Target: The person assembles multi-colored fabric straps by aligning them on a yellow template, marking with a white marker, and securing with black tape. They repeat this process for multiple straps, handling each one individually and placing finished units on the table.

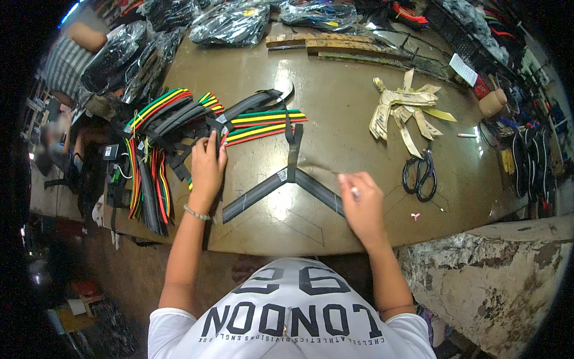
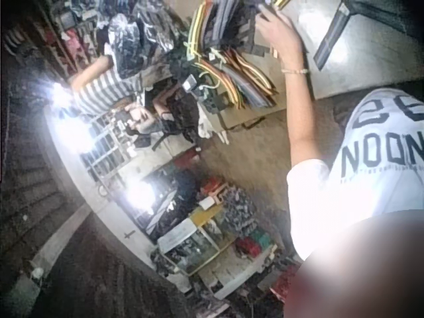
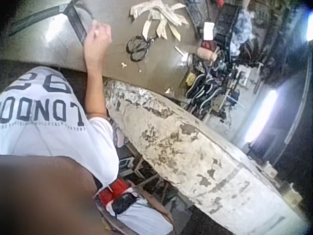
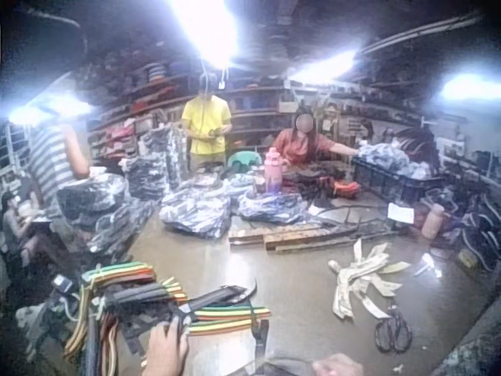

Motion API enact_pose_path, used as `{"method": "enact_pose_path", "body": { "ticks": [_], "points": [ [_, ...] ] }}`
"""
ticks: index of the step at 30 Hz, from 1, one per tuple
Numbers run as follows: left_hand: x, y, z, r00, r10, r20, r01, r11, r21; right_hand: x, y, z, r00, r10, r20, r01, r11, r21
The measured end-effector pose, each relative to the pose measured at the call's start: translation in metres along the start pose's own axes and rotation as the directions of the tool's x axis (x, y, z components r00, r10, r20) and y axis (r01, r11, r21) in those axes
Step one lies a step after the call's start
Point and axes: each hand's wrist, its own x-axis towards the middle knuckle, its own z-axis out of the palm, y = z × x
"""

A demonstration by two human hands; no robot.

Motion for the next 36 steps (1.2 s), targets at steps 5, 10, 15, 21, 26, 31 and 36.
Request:
{"method": "enact_pose_path", "body": {
  "ticks": [5, 10, 15, 21, 26, 31, 36],
  "points": [
    [0.018, -0.037, 0.013, 0.992, 0.119, -0.047, -0.123, 0.988, -0.098, -0.026, -0.012, 0.023, 0.914, 0.228, 0.336, -0.326, 0.905, 0.273],
    [0.047, -0.034, -0.017, 0.992, 0.056, 0.116, -0.028, 0.972, -0.234, -0.002, -0.009, 0.074, 0.917, -0.221, 0.334, 0.255, 0.965, -0.061],
    [0.071, -0.023, -0.063, 0.970, -0.214, 0.117, 0.244, 0.828, -0.505, 0.067, 0.006, 0.082, 0.969, 0.005, 0.247, -0.023, 0.997, 0.070],
    [0.013, 0.041, -0.105, 0.989, -0.074, -0.130, -0.009, 0.838, -0.545, 0.003, 0.000, 0.036, 0.838, 0.377, 0.393, -0.492, 0.834, 0.249],
    [-0.051, 0.083, -0.068, 0.972, 0.197, 0.128, -0.132, 0.909, -0.396, -0.018, 0.010, -0.024, 0.993, 0.093, 0.077, -0.066, 0.953, -0.297],
    [-0.081, 0.081, -0.047, 0.973, 0.144, 0.182, -0.087, 0.954, -0.288, -0.015, 0.022, -0.049, 0.954, 0.088, 0.286, 0.046, 0.902, -0.430],
    [-0.078, 0.089, -0.048, 0.969, 0.145, 0.199, -0.085, 0.956, -0.280, -0.029, 0.019, -0.039, 0.977, 0.052, 0.207, 0.046, 0.895, -0.443]
  ]
}}
